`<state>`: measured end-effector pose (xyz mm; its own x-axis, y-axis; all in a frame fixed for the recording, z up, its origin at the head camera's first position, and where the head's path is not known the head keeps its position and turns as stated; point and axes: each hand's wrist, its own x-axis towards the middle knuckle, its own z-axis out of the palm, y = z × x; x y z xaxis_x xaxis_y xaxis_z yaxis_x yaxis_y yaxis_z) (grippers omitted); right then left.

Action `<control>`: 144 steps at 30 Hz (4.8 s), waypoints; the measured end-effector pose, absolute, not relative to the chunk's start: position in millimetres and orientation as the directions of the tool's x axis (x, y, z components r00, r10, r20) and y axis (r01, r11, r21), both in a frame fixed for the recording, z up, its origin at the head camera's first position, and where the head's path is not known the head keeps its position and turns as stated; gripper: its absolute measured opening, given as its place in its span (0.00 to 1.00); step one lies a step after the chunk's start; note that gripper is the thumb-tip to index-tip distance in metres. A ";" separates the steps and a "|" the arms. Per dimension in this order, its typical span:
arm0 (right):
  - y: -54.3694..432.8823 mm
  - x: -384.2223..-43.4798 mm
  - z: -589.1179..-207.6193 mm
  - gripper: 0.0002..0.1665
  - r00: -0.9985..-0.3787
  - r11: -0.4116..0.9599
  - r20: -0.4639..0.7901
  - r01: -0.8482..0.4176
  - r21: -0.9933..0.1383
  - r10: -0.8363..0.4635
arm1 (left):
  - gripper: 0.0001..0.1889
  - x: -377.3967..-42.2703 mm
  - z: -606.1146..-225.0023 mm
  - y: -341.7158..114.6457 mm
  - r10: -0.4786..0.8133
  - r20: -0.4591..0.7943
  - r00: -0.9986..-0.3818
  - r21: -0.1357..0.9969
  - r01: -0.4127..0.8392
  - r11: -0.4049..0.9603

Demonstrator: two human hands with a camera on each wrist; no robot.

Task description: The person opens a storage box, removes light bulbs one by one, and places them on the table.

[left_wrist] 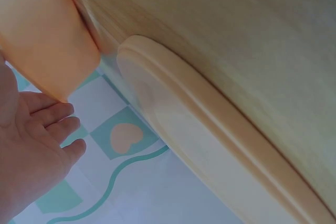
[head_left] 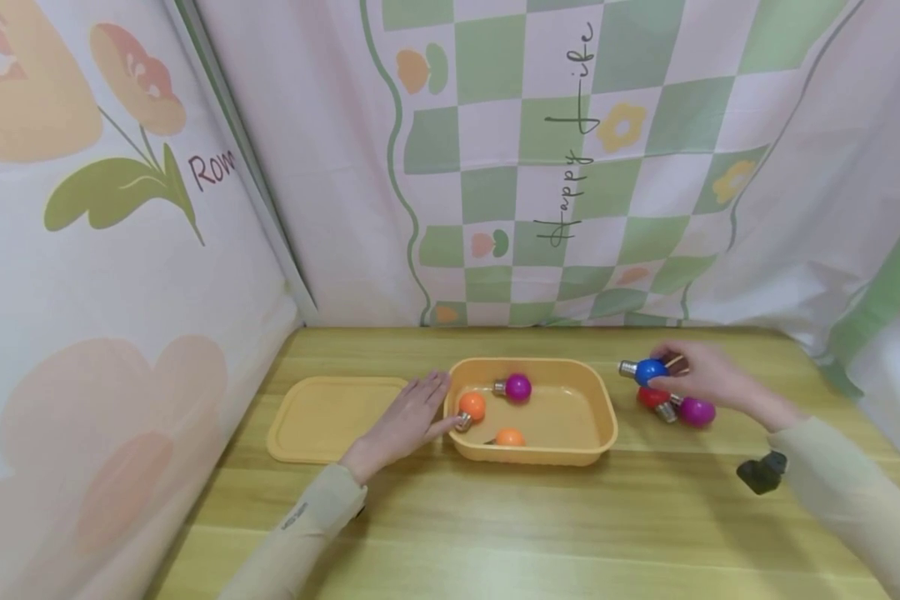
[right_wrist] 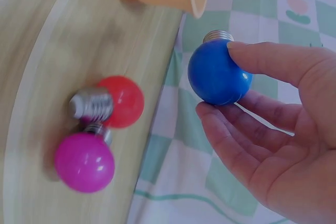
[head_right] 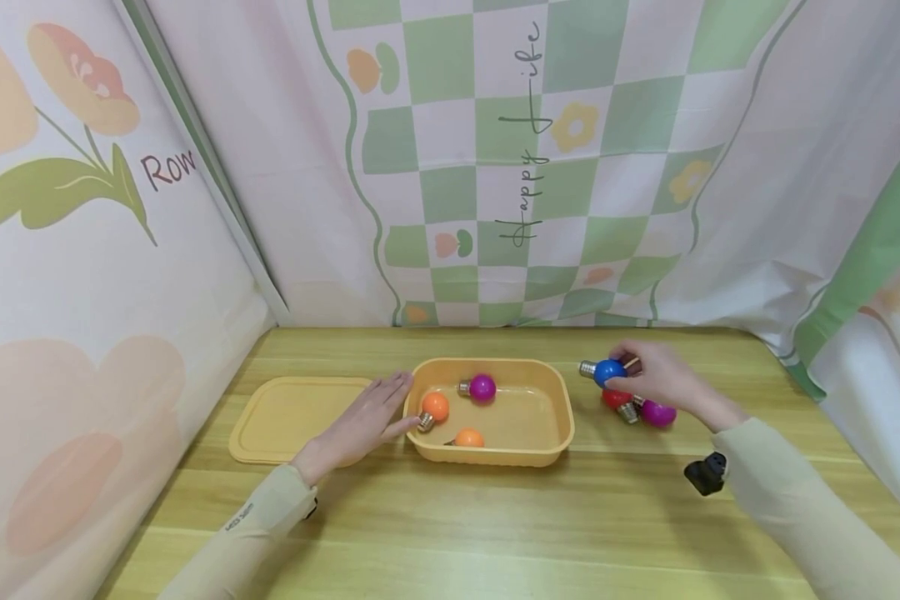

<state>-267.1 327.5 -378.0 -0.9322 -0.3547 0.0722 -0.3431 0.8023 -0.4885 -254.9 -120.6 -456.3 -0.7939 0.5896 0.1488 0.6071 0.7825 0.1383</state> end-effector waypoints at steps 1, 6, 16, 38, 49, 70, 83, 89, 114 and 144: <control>330.5 -267.1 -378.2 0.23 -0.934 0.805 0.069 -0.339 -0.488 -0.351 | 0.40 -255.0 -456.3 -120.5 0.590 0.150 -0.793 0.137 0.608 0.782; 344.9 -266.5 -379.6 0.22 -0.942 0.823 0.057 -0.317 -0.472 -0.330 | 0.40 -255.1 -456.5 -120.4 0.592 0.149 -0.792 0.121 0.609 0.784; 362.3 -263.8 -380.9 0.25 -0.956 0.844 0.050 -0.280 -0.458 -0.290 | 0.40 -254.6 -456.3 -120.7 0.593 0.146 -0.792 0.125 0.609 0.783; 409.3 -261.0 -400.0 0.29 -0.978 0.868 0.028 -0.199 -0.455 -0.209 | 0.41 -254.4 -457.7 -121.1 0.585 0.133 -0.800 0.129 0.599 0.790; 423.1 -261.1 -407.8 0.28 -0.981 0.876 0.026 -0.182 -0.447 -0.191 | 0.41 -255.2 -458.4 -121.3 0.584 0.138 -0.800 0.130 0.600 0.790; 440.7 -254.3 -425.4 0.29 -0.987 0.904 -0.016 -0.142 -0.403 -0.162 | 0.41 -254.5 -458.1 -121.4 0.589 0.144 -0.795 0.112 0.605 0.789; 439.5 -252.7 -427.4 0.29 -0.988 0.920 -0.036 -0.126 -0.372 -0.150 | 0.40 -255.5 -457.7 -122.0 0.601 0.159 -0.783 0.112 0.619 0.777; 441.4 -254.0 -430.7 0.30 -0.988 0.921 -0.038 -0.127 -0.369 -0.152 | 0.40 -255.9 -458.1 -122.0 0.600 0.164 -0.783 0.120 0.620 0.776; 446.3 -251.3 -426.1 0.30 -0.986 0.909 -0.041 -0.133 -0.394 -0.162 | 0.41 -256.8 -459.5 -121.6 0.595 0.146 -0.790 0.137 0.612 0.779; 442.3 -253.7 -426.2 0.22 -0.985 0.912 -0.040 -0.138 -0.386 -0.166 | 0.40 -256.1 -458.5 -121.3 0.593 0.150 -0.791 0.125 0.610 0.783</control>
<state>-253.7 442.3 -426.2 -0.9854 -0.1657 -0.0400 -0.1377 0.9121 -0.3861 -256.1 -121.3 -458.5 -0.7914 0.5927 0.1497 0.6098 0.7826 0.1254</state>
